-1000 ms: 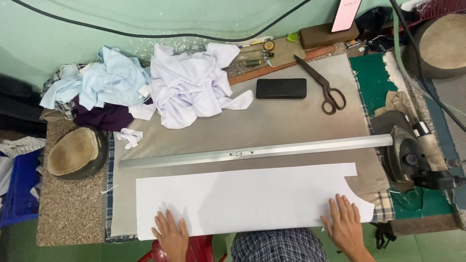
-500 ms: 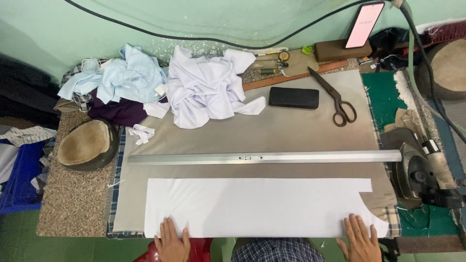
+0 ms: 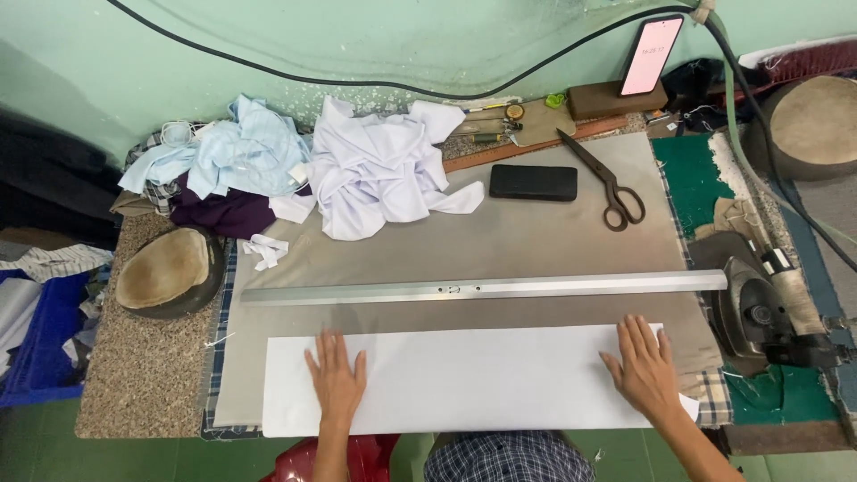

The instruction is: The person irons a white fabric on a table using an iron, then uses a long metal ruler to measure and align the fabric. They also use a blue chalk-like tool to mark the fabric and a wooden ruler to measure the edge.

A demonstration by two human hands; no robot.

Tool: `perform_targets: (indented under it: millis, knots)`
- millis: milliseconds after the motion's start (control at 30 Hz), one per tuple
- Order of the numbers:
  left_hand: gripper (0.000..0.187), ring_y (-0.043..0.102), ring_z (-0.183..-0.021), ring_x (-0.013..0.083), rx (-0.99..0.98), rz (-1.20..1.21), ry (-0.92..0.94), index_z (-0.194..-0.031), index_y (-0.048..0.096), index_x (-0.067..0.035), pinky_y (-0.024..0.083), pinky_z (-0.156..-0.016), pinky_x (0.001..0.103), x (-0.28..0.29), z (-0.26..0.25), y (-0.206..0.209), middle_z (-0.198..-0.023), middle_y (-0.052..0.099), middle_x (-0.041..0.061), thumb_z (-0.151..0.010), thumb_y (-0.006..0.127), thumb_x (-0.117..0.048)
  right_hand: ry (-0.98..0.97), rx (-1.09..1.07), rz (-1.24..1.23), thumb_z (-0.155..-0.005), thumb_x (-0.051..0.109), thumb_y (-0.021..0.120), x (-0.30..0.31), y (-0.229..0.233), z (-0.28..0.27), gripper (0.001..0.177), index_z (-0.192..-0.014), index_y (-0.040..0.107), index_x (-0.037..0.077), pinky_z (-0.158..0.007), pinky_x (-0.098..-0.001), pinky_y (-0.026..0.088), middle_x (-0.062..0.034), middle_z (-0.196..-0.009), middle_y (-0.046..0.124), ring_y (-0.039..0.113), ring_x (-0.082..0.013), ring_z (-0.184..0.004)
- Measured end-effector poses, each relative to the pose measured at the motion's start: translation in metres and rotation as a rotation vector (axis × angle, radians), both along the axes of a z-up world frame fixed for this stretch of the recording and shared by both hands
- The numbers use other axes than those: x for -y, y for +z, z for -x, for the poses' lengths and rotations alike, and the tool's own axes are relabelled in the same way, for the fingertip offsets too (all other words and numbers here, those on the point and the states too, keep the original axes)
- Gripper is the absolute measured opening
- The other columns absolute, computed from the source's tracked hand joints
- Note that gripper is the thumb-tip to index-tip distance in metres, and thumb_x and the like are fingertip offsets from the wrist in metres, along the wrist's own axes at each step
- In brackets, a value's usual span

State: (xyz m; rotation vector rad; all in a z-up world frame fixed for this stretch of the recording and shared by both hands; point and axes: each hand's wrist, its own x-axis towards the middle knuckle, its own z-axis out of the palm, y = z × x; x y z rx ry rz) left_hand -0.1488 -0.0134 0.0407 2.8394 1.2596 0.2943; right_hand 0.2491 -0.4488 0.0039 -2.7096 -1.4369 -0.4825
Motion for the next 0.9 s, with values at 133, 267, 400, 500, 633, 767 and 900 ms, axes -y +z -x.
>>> perform_targets:
  millis: [133, 267, 400, 500, 633, 767, 900]
  knots:
    - [0.065, 0.037, -0.151, 0.0365, -0.012, 0.107, -0.051, -0.151, 0.049, -0.003, 0.017, -0.125, 0.06, -0.012, -0.084, 0.022, -0.159, 0.045, 0.023, -0.106, 0.048, -0.049, -0.229, -0.099, 0.288, -0.103, 0.063, 0.033, -0.065, 0.008, -0.03, 0.064, -0.155, 0.047, 0.028, -0.133, -0.0386, 0.019, 0.0057, -0.166, 0.044, 0.031, -0.0116, -0.16]
    - [0.067, 0.025, -0.157, 0.0319, -0.175, 0.244, -0.077, -0.159, 0.038, -0.011, 0.008, -0.127, 0.057, -0.017, -0.114, 0.023, -0.168, 0.031, 0.016, -0.108, 0.036, -0.055, -0.232, -0.179, 0.341, -0.106, 0.064, 0.028, -0.093, -0.004, -0.051, 0.065, -0.159, 0.042, 0.03, -0.13, -0.0443, 0.017, 0.0043, -0.169, 0.039, 0.029, -0.0154, -0.16]
    - [0.069, 0.021, -0.159, 0.0295, -0.26, 0.332, -0.017, -0.162, 0.034, -0.018, 0.005, -0.128, 0.056, -0.009, -0.108, 0.037, -0.171, 0.027, 0.012, -0.108, 0.03, -0.059, -0.252, -0.259, 0.434, -0.106, 0.069, 0.019, -0.093, 0.001, -0.041, 0.07, -0.162, 0.036, 0.031, -0.128, -0.0473, 0.013, 0.0042, -0.17, 0.035, 0.026, -0.0152, -0.16]
    - [0.068, 0.018, -0.159, 0.027, -0.305, 0.355, 0.013, -0.164, 0.03, -0.022, 0.002, -0.129, 0.055, -0.004, -0.082, 0.032, -0.172, 0.023, 0.008, -0.107, 0.026, -0.061, -0.186, -0.24, 0.408, -0.104, 0.07, 0.024, -0.078, -0.009, -0.024, 0.07, -0.16, 0.038, 0.032, -0.129, -0.0469, 0.016, 0.0044, -0.17, 0.035, 0.027, -0.016, -0.159]
    - [0.066, 0.02, -0.159, 0.0272, -0.317, 0.347, 0.019, -0.163, 0.031, -0.023, 0.003, -0.129, 0.055, 0.0, -0.062, 0.026, -0.172, 0.024, 0.008, -0.108, 0.027, -0.059, -0.154, -0.237, 0.388, -0.103, 0.069, 0.025, -0.072, -0.006, -0.006, 0.069, -0.159, 0.039, 0.031, -0.129, -0.0471, 0.016, 0.0034, -0.169, 0.036, 0.027, -0.017, -0.159]
    - [0.067, 0.019, -0.159, 0.0289, -0.269, 0.312, 0.022, -0.163, 0.03, -0.022, 0.004, -0.129, 0.055, 0.001, -0.051, 0.017, -0.172, 0.022, 0.011, -0.108, 0.03, -0.059, -0.136, -0.249, 0.302, -0.102, 0.07, 0.03, -0.063, -0.004, 0.003, 0.071, -0.158, 0.04, 0.028, -0.13, -0.0476, 0.015, -0.0007, -0.169, 0.035, 0.025, -0.0205, -0.159]
    - [0.07, 0.02, -0.157, 0.0325, -0.151, 0.219, 0.018, -0.163, 0.031, -0.018, 0.007, -0.128, 0.058, 0.012, -0.04, -0.002, -0.171, 0.022, 0.016, -0.106, 0.036, -0.057, -0.205, -0.294, 0.226, -0.101, 0.071, 0.031, -0.04, -0.013, -0.003, 0.075, -0.158, 0.043, 0.023, -0.133, -0.0469, 0.011, -0.0033, -0.171, 0.035, 0.022, -0.0214, -0.163]
